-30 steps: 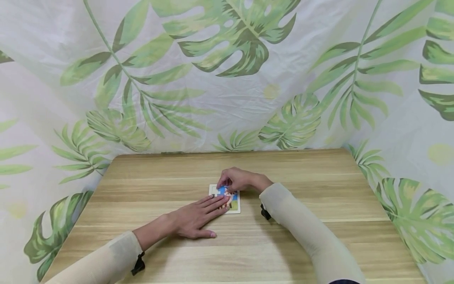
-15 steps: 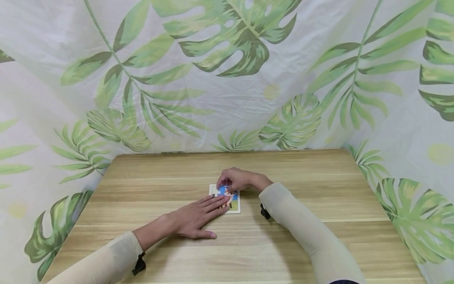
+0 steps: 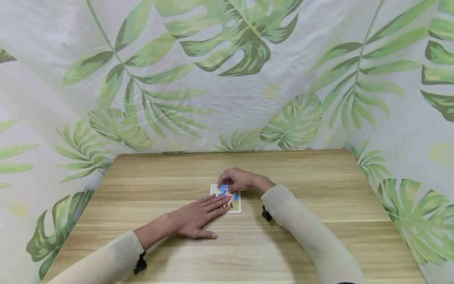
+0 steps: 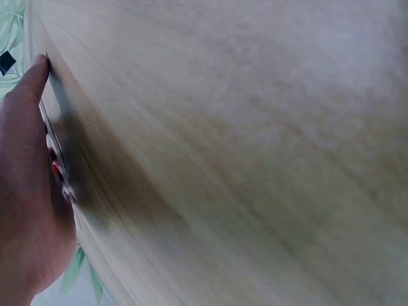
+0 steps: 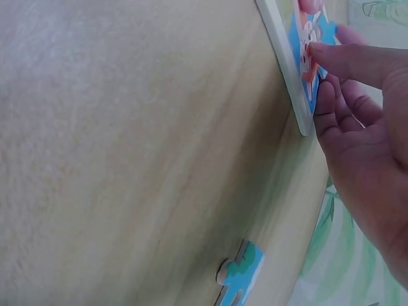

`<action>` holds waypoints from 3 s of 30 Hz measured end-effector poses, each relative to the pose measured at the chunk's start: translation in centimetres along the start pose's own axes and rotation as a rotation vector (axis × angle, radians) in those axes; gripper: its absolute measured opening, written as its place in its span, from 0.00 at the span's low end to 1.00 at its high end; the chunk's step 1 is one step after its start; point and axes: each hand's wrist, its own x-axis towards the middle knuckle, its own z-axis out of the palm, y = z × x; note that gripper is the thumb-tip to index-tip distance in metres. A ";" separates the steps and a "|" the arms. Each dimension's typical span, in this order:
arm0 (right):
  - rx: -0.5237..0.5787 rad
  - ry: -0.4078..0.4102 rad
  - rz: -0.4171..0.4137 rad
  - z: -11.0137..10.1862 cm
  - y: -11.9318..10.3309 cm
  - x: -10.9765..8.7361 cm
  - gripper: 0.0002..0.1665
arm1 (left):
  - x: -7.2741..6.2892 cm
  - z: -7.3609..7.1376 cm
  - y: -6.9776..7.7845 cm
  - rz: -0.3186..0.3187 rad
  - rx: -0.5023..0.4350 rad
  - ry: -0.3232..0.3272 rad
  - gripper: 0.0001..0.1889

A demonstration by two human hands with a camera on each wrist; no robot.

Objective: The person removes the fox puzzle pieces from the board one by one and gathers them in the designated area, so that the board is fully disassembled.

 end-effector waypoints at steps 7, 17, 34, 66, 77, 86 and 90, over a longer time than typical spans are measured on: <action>0.010 0.021 -0.009 0.0 -0.1 -0.3 0.21 | 0.0 0.0 0.0 -0.004 -0.006 -0.006 0.48; 0.041 0.055 -0.025 0.2 -0.4 -0.8 0.21 | 0.0 0.2 -0.1 0.015 0.003 0.014 0.48; 0.071 0.086 -0.024 0.4 0.1 -1.0 0.18 | -0.1 0.2 0.0 0.010 0.033 0.009 0.48; 0.132 0.115 0.037 -2.9 0.5 -5.9 0.17 | -0.2 0.7 -0.1 0.008 0.019 0.020 0.48; 0.140 0.122 0.075 -4.2 1.5 -9.2 0.15 | -0.1 0.8 -0.1 0.012 0.023 0.035 0.48; 0.098 0.139 0.079 -4.9 3.0 -11.8 0.15 | -0.2 0.9 -0.1 0.016 0.036 0.039 0.48; 0.102 0.146 0.101 -5.1 3.5 -12.9 0.15 | -0.2 1.0 -0.2 0.019 0.027 0.050 0.48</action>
